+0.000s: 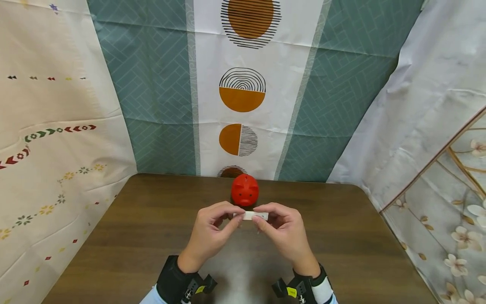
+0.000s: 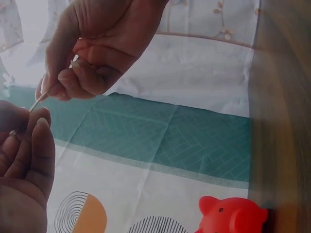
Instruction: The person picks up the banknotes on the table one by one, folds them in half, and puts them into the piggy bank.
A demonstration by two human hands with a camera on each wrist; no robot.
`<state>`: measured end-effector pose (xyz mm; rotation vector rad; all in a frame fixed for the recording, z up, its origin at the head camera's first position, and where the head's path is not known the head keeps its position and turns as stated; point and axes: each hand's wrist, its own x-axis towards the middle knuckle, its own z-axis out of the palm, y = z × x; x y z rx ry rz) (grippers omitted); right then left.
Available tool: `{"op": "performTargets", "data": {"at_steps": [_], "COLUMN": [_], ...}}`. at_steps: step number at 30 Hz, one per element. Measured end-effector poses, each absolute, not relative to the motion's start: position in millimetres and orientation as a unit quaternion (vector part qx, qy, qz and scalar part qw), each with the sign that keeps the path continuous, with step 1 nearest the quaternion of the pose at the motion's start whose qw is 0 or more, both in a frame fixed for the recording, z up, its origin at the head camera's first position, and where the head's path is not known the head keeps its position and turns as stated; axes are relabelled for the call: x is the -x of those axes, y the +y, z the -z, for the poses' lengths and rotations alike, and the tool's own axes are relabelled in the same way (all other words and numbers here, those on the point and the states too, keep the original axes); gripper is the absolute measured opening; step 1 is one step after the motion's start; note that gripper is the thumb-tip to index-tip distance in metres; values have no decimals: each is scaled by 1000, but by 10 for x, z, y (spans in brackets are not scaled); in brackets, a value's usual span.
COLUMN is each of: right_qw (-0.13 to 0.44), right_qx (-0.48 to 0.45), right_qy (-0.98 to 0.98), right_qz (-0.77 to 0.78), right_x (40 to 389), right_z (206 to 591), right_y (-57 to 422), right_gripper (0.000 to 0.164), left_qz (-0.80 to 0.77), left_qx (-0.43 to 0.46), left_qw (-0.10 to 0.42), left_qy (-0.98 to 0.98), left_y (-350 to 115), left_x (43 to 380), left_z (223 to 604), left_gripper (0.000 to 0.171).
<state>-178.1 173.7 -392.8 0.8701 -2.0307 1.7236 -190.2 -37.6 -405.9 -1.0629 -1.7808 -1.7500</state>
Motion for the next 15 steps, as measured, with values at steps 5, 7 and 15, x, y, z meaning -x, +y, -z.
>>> {"op": "performTargets", "data": {"at_steps": [5,7,15], "right_qw": [163,161,140], "right_qx": [-308,-305,-298], "right_qy": [-709,-711,-718], "right_qz": [-613,-613,-613], "right_x": [1793,1797,1840], "right_z": [3926,3931,3957], "right_y": [1738,1747,1779], "right_gripper": [20,20,19], "left_qz": [637,637,624], "left_qx": [379,376,365], "left_qw": [204,202,191], "left_qy": [-639,-642,-664], "left_y": [-421,-437,-477], "left_x": [1901,1905,1991], "left_z": [4054,4060,4116], "left_gripper": [25,25,19]}}
